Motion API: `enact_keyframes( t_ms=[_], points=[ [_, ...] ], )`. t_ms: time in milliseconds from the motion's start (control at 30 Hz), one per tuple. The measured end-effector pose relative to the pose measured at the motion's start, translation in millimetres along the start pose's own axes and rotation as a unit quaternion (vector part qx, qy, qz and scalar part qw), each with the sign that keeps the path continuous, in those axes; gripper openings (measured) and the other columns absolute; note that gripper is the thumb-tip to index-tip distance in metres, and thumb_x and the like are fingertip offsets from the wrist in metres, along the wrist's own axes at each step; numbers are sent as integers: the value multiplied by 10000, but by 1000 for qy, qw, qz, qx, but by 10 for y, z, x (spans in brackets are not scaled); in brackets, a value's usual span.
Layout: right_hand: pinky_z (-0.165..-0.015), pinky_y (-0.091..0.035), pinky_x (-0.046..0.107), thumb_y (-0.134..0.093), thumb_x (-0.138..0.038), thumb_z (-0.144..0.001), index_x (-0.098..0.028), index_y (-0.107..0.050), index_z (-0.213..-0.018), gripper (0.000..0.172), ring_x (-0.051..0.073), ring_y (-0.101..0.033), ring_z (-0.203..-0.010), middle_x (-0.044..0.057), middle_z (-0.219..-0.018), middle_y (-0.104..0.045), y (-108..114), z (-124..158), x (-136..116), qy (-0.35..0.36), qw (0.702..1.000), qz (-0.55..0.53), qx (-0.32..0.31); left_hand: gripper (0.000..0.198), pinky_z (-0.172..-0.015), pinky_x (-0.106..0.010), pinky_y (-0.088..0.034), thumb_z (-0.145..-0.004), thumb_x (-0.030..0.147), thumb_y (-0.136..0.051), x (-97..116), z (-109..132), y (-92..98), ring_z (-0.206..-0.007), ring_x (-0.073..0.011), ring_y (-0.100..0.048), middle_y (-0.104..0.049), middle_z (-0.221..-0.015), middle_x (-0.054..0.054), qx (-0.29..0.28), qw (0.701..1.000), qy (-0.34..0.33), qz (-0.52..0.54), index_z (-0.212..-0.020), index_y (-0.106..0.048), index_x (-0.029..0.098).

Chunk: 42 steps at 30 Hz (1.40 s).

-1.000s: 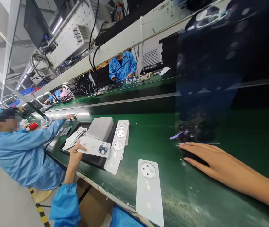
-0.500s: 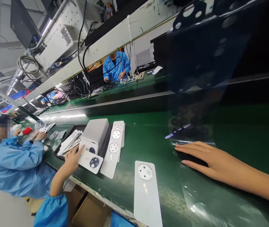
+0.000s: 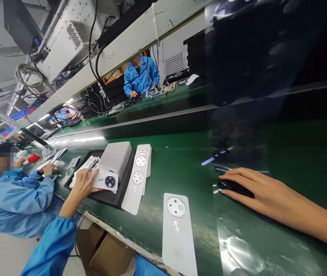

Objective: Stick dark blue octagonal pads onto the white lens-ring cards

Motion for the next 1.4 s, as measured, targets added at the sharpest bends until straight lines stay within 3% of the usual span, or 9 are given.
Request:
enact_keyframes(
  t_ms=[167,367,567,767,900,933,1033,1233,1400],
  points=[
    [-823,-599,380,-437,-379,-1045,-260,-681,-1082,275,252,-729,-974,91,-1208,-686,35,3,-24,-31,999,-23,12,953,-1073,-570,-339,-707,909,-620,-62,-185,-53,-1163,-415,-468,-518,-1245,-205,-24,997,-75,-20,-1324,-636,183],
    [-841,-553,421,-459,-402,-1024,-313,-624,-1038,188,262,-729,-975,80,-1269,-704,103,-5,13,-156,982,-108,22,749,-1079,-526,-354,-858,777,-619,110,-246,15,-1188,-383,-494,-526,-1298,-203,-1,995,-83,-52,-1335,-624,199],
    [-1074,-448,458,-714,-568,-853,-251,-710,-1011,354,313,-649,-1188,108,-1318,-691,176,-71,116,-327,857,-396,40,597,-931,-505,-476,-915,669,-607,291,-218,250,-1092,-378,-588,-590,-1201,-203,129,989,-73,-28,-1237,-613,166],
    [-1130,-425,444,-889,-513,-722,-236,-826,-971,379,300,-556,-1306,104,-1274,-710,182,-176,-203,-343,660,-666,61,336,-880,-366,-525,-840,213,-802,1358,-58,737,-930,-238,-667,-671,-1013,-57,328,915,-125,199,-1135,-643,240],
    [-1043,-468,387,-839,-453,-811,-251,-826,-971,258,253,-580,-1238,82,-1234,-716,43,-127,-504,-354,608,-711,8,333,-904,-329,-540,-868,276,-749,2423,-448,499,-957,-202,-681,-695,-1040,-48,97,790,17,605,-1178,-635,237],
    [-1038,-464,376,-814,-452,-839,-249,-823,-1002,261,247,-578,-1237,84,-1240,-712,11,-120,-579,-349,609,-712,-9,377,-852,-329,-558,-820,314,-780,2718,-573,372,-943,-218,-686,-699,-1049,-67,2,719,38,694,-1157,-642,215],
    [-1035,-459,388,-725,-481,-912,-239,-805,-1098,315,255,-577,-1246,101,-1279,-689,-68,-125,-751,-323,649,-687,-50,316,-762,-311,-563,-816,412,-760,3231,-855,205,-882,-230,-692,-712,-963,-96,-69,664,39,744,-995,-693,160],
    [-1106,-402,483,-705,-460,-906,-263,-769,-1198,358,284,-563,-1241,96,-1346,-620,79,-302,-664,-230,906,-352,42,357,-711,-261,-505,-829,420,-758,3273,-856,46,-789,-164,-600,-612,-866,-49,-39,657,59,751,-659,-572,167],
    [-870,-511,386,-729,-381,-901,-222,-773,-1069,235,222,-652,-930,56,-983,-730,62,-510,-702,-170,933,-315,-49,348,-652,-247,-500,-836,430,-757,3275,-790,22,-767,-157,-590,-577,-860,-36,-23,644,61,762,-679,-575,178]
  ],
)
Point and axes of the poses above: each hand's wrist, its own z-axis away from the middle knuckle, its own y-axis out of the back of the hand, x = y × z, the point moved 6 cm from there along -z, towards the middle knuckle
